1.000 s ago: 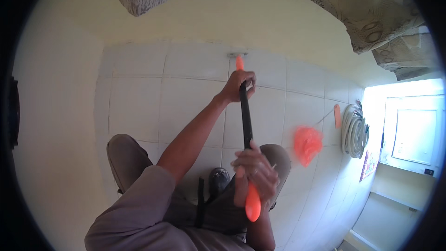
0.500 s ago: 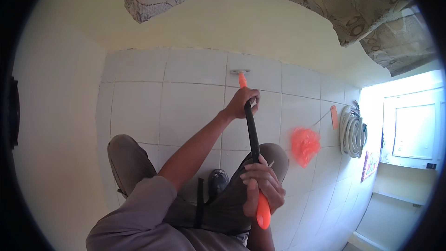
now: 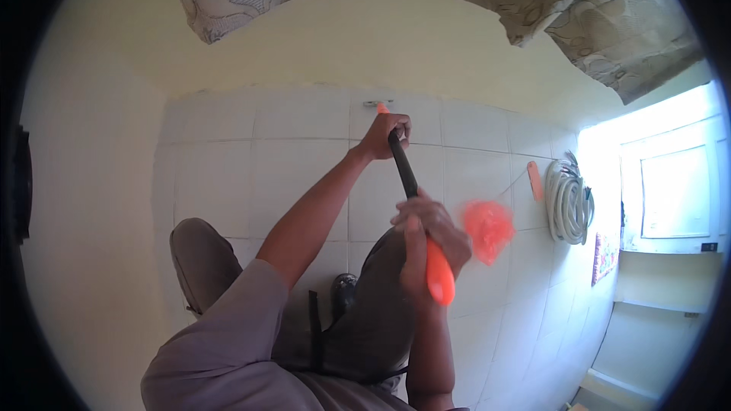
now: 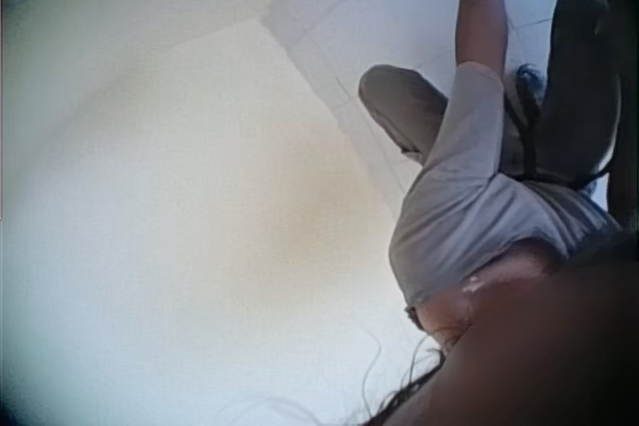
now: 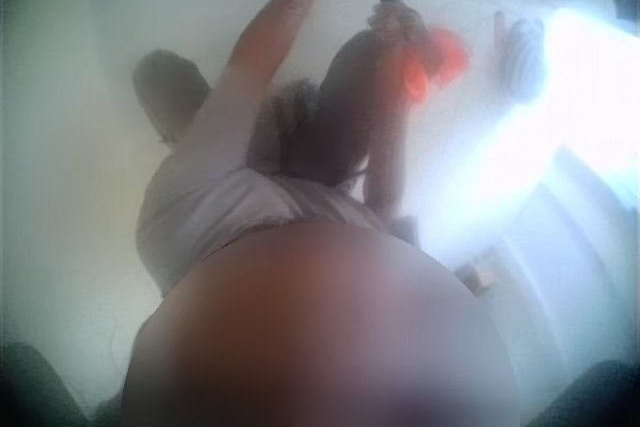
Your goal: The person uses a scraper on a long pole to remove debris or grout residue from a tiled floor.
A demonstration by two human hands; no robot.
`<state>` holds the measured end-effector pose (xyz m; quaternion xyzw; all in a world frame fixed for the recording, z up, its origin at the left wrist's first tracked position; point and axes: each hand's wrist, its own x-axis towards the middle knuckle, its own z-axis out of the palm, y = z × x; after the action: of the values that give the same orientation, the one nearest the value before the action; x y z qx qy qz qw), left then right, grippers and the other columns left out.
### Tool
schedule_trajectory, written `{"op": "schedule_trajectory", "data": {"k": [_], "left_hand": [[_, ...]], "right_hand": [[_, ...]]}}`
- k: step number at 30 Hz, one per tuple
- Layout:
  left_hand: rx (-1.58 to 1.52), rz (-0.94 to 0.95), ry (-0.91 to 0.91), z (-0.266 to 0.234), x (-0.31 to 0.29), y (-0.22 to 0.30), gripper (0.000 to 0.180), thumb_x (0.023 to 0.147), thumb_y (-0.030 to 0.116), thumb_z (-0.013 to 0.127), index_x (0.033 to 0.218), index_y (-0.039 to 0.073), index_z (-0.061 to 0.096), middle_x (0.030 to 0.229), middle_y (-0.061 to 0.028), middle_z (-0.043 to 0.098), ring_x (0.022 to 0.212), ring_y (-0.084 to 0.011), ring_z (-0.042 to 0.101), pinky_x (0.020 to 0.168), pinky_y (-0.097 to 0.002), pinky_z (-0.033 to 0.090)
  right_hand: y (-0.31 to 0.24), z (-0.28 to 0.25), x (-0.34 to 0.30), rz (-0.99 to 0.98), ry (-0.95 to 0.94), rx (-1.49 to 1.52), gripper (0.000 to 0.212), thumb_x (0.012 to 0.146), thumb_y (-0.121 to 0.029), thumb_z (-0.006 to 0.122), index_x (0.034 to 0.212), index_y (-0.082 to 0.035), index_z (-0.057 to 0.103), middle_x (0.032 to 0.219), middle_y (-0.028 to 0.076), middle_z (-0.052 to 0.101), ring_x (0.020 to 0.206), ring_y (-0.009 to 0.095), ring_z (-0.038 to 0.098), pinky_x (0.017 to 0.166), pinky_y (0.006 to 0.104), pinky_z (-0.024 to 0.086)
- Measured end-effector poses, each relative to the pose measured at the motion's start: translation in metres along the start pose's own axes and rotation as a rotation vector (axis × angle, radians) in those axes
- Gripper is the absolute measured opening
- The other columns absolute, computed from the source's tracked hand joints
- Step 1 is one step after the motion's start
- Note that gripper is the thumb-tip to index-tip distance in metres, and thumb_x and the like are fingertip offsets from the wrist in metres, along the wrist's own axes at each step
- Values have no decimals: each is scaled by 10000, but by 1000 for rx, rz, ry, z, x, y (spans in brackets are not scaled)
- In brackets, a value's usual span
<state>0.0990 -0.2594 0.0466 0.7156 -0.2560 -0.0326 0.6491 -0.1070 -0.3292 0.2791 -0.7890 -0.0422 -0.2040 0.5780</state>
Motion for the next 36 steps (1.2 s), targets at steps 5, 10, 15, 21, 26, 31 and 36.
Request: {"op": "schedule_trajectory", "data": {"k": [5,10,15,21,26,31,36], "left_hand": [[7,6,46,22,-9,-2,148,615,18,641,690,81,529,522,-11,419,501,-106,409,535,-289,342],[83,-34,9,4,10,-9,141,625,70,664,704,70,547,542,-34,461,505,-148,453,500,-329,355],[54,9,-82,66,-11,18,186,647,132,704,732,78,548,537,-21,399,502,-127,414,507,-316,331],[35,65,-19,51,20,-14,171,629,109,675,719,73,535,505,-13,389,471,-120,400,490,-307,315],[-24,111,-32,78,8,-13,131,627,70,644,699,78,534,543,-8,421,500,-102,403,499,-294,319],[13,52,-18,62,37,-20,130,637,33,633,721,65,539,541,6,417,497,-103,400,499,-285,324],[137,50,7,81,-6,-4,224,657,187,714,731,56,548,543,-68,453,514,-216,480,516,-352,383]], "right_hand": [[0,-16,-12,-17,-15,-6,164,852,34,512,708,62,585,746,142,675,839,281,692,990,469,496],[13,-11,4,33,20,2,190,860,4,521,698,66,598,757,147,679,833,282,696,984,477,498],[0,-57,-27,51,81,-65,246,836,-76,522,658,81,590,719,158,652,764,272,660,1011,533,471],[24,-34,-3,60,163,8,265,831,-89,535,640,94,524,678,163,598,728,267,628,1008,541,463],[23,-43,-19,40,150,-69,259,827,-90,542,649,98,554,663,168,599,724,268,636,978,523,491],[41,-40,15,14,159,-23,236,806,-66,534,641,101,554,655,175,607,719,288,648,959,501,503],[43,-81,-34,-24,77,-5,277,843,-126,574,678,91,625,641,163,622,714,287,658,960,572,497]]}}
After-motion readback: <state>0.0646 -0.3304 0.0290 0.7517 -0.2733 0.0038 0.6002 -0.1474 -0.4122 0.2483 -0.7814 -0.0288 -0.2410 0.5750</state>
